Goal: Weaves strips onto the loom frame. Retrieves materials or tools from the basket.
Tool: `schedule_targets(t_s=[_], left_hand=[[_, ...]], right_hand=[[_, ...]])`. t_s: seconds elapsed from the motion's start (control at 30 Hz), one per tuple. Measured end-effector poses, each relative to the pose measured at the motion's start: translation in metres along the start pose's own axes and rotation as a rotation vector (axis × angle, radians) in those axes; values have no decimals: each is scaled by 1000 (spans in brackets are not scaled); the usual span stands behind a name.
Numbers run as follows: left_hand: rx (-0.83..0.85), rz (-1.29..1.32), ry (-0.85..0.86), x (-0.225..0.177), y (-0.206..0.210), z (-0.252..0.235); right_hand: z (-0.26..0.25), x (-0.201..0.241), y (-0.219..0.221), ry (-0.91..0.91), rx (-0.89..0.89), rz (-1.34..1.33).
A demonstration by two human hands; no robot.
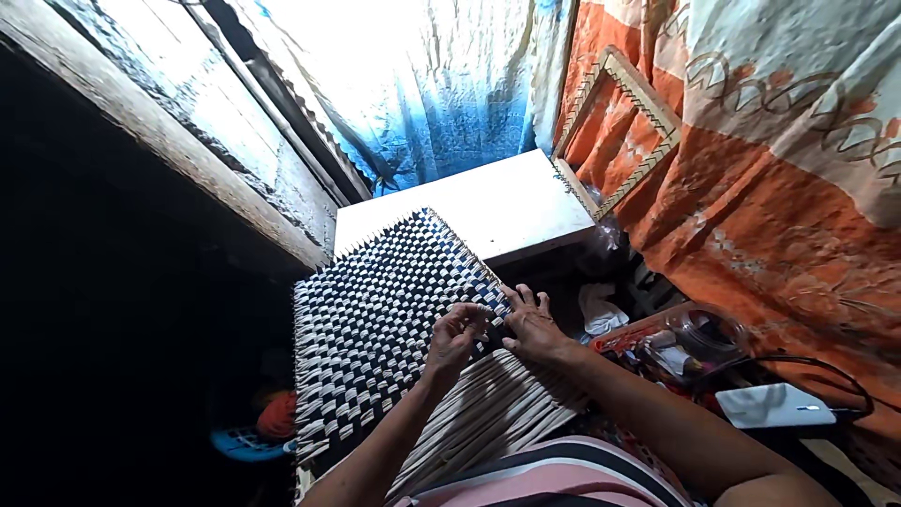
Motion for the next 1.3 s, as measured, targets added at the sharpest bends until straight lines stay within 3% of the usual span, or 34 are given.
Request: schedule_targets(t_s=[0.1,0.3,0.47,0.6,0.77,1.13,1.3], left_hand=[[112,-213,-80,14,15,-5],[260,-633,-434,55,34,-6],[135,-606,-310,63,38,-10],[95,-456,-319,71,31,-6],[71,-373,-330,71,30,-1],[94,-345,-251,69,32,-1],[71,-407,-153,60,26,0]], right_hand=[[0,-3,-2,-15,-34,-87],[-1,-14,-7,-25,-47,-355],[1,-16,-7,-41,4,-433],[10,-11,-8,-44,84,-215],[13,-10,-11,20,-6,-40],[4,-35,-2,39,-62,-595],[9,-49,-6,-1,-170,-1031]])
Point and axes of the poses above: each hand's wrist, its own z-axis away from the middle knuckle, its own y-axis out of the palm, x = y × z, the point moved 10 cm from there along -z, towards the middle knuckle, and after that the axes turned 13 degrees about x, right-handed, at the moved point
